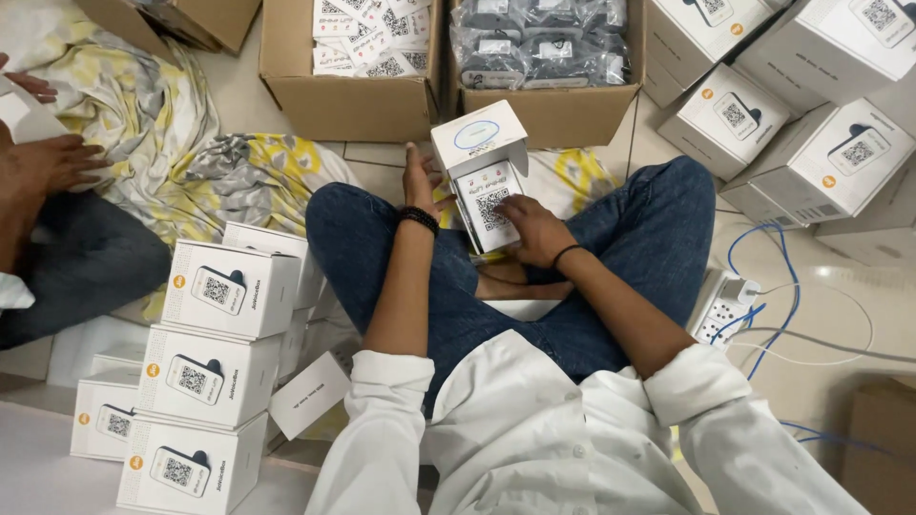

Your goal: The person unboxes small electronic devices and places them into larger shipping boxes.

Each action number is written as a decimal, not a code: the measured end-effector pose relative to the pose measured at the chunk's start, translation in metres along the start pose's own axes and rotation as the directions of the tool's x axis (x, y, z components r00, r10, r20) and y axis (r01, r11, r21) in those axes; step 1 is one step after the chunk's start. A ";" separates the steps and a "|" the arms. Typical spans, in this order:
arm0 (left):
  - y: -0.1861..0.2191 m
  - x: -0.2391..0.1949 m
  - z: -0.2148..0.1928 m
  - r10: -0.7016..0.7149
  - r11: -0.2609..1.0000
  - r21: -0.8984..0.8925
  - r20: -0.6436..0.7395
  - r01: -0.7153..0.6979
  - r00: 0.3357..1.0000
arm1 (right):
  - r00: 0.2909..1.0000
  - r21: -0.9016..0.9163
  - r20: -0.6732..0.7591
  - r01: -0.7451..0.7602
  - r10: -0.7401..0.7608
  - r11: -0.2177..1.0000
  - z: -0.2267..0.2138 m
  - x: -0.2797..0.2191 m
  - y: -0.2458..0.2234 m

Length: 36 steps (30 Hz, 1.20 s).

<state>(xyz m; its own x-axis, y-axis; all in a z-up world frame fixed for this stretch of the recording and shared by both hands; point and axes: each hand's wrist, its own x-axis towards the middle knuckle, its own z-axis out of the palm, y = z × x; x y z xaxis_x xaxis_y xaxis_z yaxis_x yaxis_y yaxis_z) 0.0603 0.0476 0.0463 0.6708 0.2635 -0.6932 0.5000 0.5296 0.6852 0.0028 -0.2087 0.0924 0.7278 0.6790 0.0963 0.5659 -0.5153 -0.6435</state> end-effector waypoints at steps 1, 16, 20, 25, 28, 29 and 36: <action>0.003 -0.006 0.003 0.000 1.000 -0.003 -0.002 0.000 1.000 | 1.000 0.000 0.003 0.002 -0.002 1.000 0.004 0.002 -0.004; 0.042 -0.070 0.020 0.080 0.940 0.283 0.355 -0.189 0.931 | 0.984 -0.362 0.168 0.008 0.057 0.932 0.007 0.003 0.005; 0.046 -0.071 0.018 0.280 0.920 0.180 0.324 -0.349 0.904 | 0.976 -0.124 0.082 -0.192 0.202 0.974 -0.028 0.000 -0.010; 0.026 -0.031 0.011 0.566 0.779 0.068 0.349 -0.623 0.747 | 0.947 0.562 -0.026 -0.251 0.320 0.788 -0.047 0.008 0.019; 0.025 -0.024 0.013 0.604 0.750 0.081 0.321 -0.657 0.729 | 0.938 0.915 0.259 -0.314 0.229 0.253 -0.073 0.049 -0.001; 0.021 -0.016 0.012 0.631 0.725 0.115 0.282 -0.679 0.722 | 0.923 0.914 0.296 -0.348 0.247 0.207 -0.078 0.066 -0.010; 0.002 0.000 0.010 0.491 0.863 0.040 0.167 -0.504 0.855 | 0.978 0.995 0.060 -0.073 0.202 0.061 -0.103 0.148 -0.102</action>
<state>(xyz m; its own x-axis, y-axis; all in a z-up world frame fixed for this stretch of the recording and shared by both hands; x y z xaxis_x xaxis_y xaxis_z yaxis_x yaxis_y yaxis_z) 0.0670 0.0405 0.0495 0.9104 0.3512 -0.2189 0.1155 0.2924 0.9493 0.0927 -0.1091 0.2509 0.8027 0.5909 -0.0811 -0.4042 0.4389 -0.8025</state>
